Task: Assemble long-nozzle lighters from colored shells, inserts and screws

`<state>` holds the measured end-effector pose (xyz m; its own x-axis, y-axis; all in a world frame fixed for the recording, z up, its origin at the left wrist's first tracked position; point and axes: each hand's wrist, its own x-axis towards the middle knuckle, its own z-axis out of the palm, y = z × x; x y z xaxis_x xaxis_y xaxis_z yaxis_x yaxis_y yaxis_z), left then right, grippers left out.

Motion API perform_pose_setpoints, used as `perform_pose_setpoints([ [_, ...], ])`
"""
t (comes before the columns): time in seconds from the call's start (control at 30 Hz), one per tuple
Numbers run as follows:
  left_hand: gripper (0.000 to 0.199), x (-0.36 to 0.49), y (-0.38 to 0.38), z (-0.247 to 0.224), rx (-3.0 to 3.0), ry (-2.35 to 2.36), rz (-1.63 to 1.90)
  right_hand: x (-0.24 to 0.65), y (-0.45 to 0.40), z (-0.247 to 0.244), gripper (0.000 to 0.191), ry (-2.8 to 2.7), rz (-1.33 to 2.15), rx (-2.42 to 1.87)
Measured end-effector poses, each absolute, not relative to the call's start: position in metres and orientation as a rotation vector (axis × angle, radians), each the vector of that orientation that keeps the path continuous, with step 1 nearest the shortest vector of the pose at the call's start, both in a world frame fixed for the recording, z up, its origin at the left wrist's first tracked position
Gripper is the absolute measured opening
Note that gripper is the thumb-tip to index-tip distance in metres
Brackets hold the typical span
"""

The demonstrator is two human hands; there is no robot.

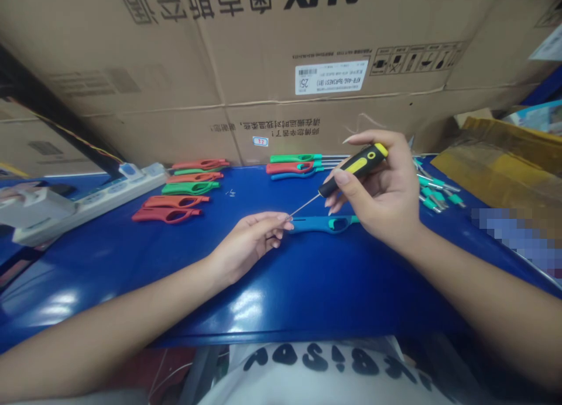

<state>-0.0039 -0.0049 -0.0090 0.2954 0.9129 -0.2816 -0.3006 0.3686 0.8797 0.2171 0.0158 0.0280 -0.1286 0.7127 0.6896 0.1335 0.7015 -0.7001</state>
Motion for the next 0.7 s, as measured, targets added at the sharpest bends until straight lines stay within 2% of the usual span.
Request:
perform_pose_setpoints([
  [0.23, 0.029, -0.008, -0.001, -0.009, 1.181, 0.977, 0.990, 0.219, 0.017, 0.027, 0.037, -1.723, 0.480, -0.702],
  [0.47, 0.013, -0.015, 0.004, -0.013, 1.977, 1.026, 1.125, 0.219, 0.016, 0.028, 0.038, -1.685, 0.551, -0.715],
  [0.7, 0.007, -0.015, 0.004, -0.017, 2.085, 1.025, 1.150, 0.215, 0.014, 0.031, 0.034, -1.667, 0.594, -0.694],
])
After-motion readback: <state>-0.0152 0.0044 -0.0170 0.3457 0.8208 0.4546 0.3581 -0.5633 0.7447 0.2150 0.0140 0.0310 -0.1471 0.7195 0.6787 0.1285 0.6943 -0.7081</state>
